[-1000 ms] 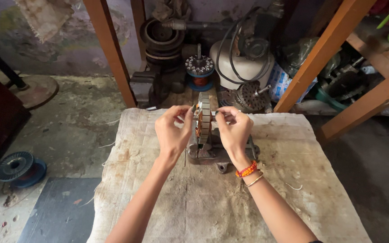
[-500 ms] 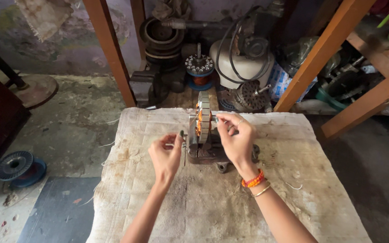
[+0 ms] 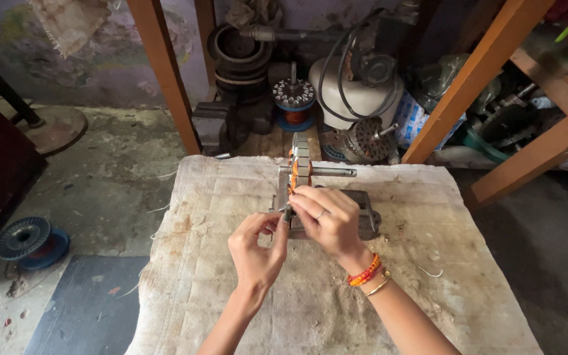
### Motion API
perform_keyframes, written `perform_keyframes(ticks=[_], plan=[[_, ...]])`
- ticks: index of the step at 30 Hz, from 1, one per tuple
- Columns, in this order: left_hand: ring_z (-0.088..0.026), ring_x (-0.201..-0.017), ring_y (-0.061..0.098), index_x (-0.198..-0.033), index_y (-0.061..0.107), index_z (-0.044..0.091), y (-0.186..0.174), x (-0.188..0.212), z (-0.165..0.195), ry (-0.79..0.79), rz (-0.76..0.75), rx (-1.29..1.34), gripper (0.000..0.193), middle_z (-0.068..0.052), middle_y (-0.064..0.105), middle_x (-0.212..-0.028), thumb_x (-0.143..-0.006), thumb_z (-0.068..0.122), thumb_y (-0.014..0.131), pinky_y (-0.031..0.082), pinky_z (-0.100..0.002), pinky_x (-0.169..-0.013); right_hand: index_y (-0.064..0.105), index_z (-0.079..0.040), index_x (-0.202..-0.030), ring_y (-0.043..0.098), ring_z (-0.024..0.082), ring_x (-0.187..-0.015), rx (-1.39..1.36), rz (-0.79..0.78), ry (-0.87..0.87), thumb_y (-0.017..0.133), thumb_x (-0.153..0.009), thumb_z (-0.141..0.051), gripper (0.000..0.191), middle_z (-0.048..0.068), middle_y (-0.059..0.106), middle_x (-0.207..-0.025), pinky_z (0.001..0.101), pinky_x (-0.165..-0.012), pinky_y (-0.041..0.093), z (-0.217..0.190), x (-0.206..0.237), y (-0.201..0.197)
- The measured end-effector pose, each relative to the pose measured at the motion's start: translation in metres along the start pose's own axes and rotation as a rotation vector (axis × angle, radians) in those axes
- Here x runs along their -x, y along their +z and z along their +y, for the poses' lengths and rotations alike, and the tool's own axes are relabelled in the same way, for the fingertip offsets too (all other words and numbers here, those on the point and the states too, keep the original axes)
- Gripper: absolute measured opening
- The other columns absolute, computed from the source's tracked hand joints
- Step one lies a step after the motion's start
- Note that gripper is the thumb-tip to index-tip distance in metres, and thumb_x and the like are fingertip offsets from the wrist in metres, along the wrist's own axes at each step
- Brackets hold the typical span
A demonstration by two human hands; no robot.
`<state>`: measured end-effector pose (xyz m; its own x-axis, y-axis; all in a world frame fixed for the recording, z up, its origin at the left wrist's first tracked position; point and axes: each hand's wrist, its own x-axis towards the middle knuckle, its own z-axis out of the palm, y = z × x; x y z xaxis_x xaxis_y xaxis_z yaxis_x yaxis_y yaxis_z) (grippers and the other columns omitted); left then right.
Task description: The person winds thin wire by hand around the slots of a motor armature held in a bench vise, guiding and pressing the wire into place segment by segment and rotating the armature to reach new sections. They continue threading and seating the wire around the armature throughout the clip.
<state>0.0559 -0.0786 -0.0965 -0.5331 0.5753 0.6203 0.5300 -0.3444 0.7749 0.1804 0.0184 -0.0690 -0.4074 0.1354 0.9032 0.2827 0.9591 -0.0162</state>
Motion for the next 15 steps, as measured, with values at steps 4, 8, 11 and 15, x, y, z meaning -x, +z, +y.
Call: perform_keyframes(ticks=[4,8,11,15], plan=[[-0.013,-0.063,0.067,-0.092,0.079,0.002,0.003,-0.01,-0.003,-0.191,0.001,0.103,0.012,-0.006,0.076,-0.075,-0.089,0.012,0.074,0.053,-0.027,-0.062,0.074,-0.005,-0.102,0.071,0.016,-0.084,-0.093,0.106,0.17,0.074,-0.093,-0.006,0.009,0.006,0.074,-0.101,0.028,-0.072,0.057,0.008,0.011,0.003],[-0.012,-0.067,0.068,-0.095,0.079,0.001,0.01,-0.025,-0.01,-0.202,0.038,0.185,0.017,-0.007,0.077,-0.076,-0.092,0.015,0.071,0.055,-0.027,-0.066,0.075,-0.003,-0.1,0.065,0.011,-0.075,-0.187,0.184,0.47,0.069,-0.094,-0.004,0.009,0.005,0.074,-0.095,0.0241,-0.062,0.05,0.018,0.016,0.009],[-0.012,-0.069,0.07,-0.097,0.08,0.003,0.016,-0.039,-0.014,-0.128,0.0,0.15,0.017,-0.007,0.079,-0.079,-0.093,0.016,0.071,0.055,-0.027,-0.067,0.073,-0.001,-0.097,0.063,0.008,-0.074,-0.236,0.225,0.615,0.068,-0.094,-0.004,0.007,0.003,0.073,-0.093,0.0227,-0.061,0.048,0.024,0.017,0.014],[-0.013,-0.068,0.07,-0.098,0.08,0.004,0.026,-0.064,-0.019,-0.055,-0.033,0.097,0.016,-0.007,0.078,-0.08,-0.093,0.016,0.071,0.055,-0.027,-0.065,0.074,0.0,-0.092,0.057,0.006,-0.064,-0.28,0.249,0.81,0.069,-0.092,-0.004,0.007,0.002,0.073,-0.085,0.0217,-0.056,0.043,0.028,0.01,0.024]])
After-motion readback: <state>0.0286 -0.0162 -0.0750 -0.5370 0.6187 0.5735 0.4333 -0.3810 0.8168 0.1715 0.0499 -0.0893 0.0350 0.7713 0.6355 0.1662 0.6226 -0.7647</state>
